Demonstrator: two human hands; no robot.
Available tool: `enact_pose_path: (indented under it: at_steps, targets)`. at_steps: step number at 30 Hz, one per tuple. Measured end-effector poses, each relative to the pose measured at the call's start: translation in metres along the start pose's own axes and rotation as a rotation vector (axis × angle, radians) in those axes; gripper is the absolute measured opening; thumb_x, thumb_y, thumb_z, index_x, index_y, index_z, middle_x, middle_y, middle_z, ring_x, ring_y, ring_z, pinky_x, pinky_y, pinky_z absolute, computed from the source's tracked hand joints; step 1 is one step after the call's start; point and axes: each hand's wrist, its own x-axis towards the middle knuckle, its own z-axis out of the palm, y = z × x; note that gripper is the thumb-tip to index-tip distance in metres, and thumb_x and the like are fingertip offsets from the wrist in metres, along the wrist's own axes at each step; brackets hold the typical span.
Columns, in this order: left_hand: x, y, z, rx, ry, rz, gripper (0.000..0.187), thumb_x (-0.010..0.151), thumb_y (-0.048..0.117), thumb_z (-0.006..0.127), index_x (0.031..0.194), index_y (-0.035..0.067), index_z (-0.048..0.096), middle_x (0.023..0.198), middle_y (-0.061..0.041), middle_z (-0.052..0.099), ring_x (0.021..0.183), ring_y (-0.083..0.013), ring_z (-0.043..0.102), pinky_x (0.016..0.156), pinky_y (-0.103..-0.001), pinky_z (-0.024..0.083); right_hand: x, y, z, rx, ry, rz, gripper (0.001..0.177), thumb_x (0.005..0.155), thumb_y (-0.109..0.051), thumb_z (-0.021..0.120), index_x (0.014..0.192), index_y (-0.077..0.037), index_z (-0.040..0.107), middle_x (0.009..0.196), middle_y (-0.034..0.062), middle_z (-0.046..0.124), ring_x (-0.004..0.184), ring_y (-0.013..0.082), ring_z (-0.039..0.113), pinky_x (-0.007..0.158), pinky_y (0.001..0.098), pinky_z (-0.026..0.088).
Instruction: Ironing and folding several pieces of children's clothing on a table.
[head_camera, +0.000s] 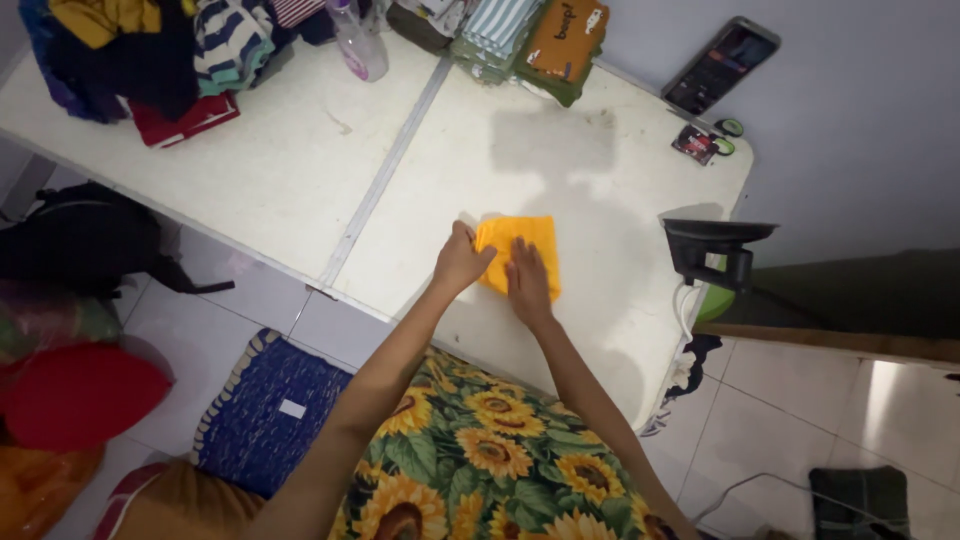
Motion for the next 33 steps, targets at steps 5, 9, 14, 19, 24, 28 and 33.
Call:
enact_pose_path:
  at_steps: [5,9,14,19,24,28,33]
  targets:
    - [-0.014,0.063,-0.004,-0.059,-0.107,0.069,0.052,0.083,0.038,0.077,0.105,0.002,0.047,0.089,-0.019,0.066,0.083,-0.0363,0.068,0.073,-0.045,0.055,0.0,-0.01,0.011,1.473,0.076,0.432,0.06,0.112,-0.046,0.029,0.154,-0.005,0.04,0.156,0.0115,0.045,0.143,0.0227,0.042,0.12,0.0377,0.032]
    - [-0.021,0.038,0.04,0.48,-0.294,0.289,0.064,0.088,0.049,0.071,0.127,0.001,0.055,0.125,-0.021,0.065,0.12,-0.0363,0.062,0.103,-0.046,0.05,0.001,-0.022,-0.026,1.812,0.167,0.59,0.066,0.106,-0.053,0.033,0.144,-0.002,0.048,0.136,0.0135,0.061,0.121,0.024,0.062,0.104,0.0398,0.051]
    - [-0.043,-0.015,0.057,0.546,-0.306,0.521,0.099,0.085,0.054,0.07,0.156,-0.002,0.028,0.162,-0.025,0.024,0.153,-0.0452,0.014,0.12,-0.059,0.017,0.005,0.004,-0.018,1.342,0.21,0.576,0.048,0.105,-0.026,0.056,0.146,-0.003,0.047,0.138,0.0146,0.059,0.125,0.0249,0.059,0.104,0.0378,0.052]
    - [-0.054,-0.009,0.034,0.705,-0.361,0.582,0.104,0.086,0.059,0.067,0.162,0.005,0.02,0.168,-0.024,0.007,0.156,-0.0452,0.004,0.125,-0.057,0.012,0.019,-0.031,-0.044,0.494,0.31,0.379,0.05,0.098,-0.021,0.055,0.146,-0.007,0.05,0.141,0.0155,0.054,0.118,0.028,0.063,0.098,0.0391,0.054]
    - [-0.055,-0.035,0.064,0.798,-0.244,0.602,0.089,0.097,0.055,0.058,0.161,0.0,0.029,0.163,-0.026,0.01,0.154,-0.0472,0.005,0.124,-0.06,0.012,0.027,-0.033,-0.03,-0.279,0.007,-0.131,0.051,0.101,-0.028,0.05,0.15,-0.012,0.05,0.157,0.0125,0.045,0.146,0.0379,0.038,0.118,0.0552,0.028]
    - [-0.066,-0.025,0.048,0.931,-0.277,0.6,0.08,0.098,0.052,0.058,0.159,0.007,0.033,0.17,-0.023,0.007,0.156,-0.0461,0.006,0.123,-0.061,0.012,0.04,-0.01,-0.016,-0.305,-0.002,-0.079,0.052,0.107,-0.028,0.044,0.156,-0.01,0.044,0.161,0.0106,0.043,0.151,0.0377,0.034,0.121,0.0571,0.025]
    - [-0.087,-0.019,0.029,0.855,-0.41,0.599,0.086,0.091,0.049,0.062,0.163,0.015,0.028,0.169,-0.019,0.005,0.155,-0.0425,0.009,0.122,-0.061,0.014,0.031,0.004,-0.018,-0.134,0.181,-0.071,0.063,0.107,-0.037,0.053,0.159,-0.004,0.036,0.162,0.0247,0.037,0.151,0.0445,0.029,0.123,0.0588,0.02]
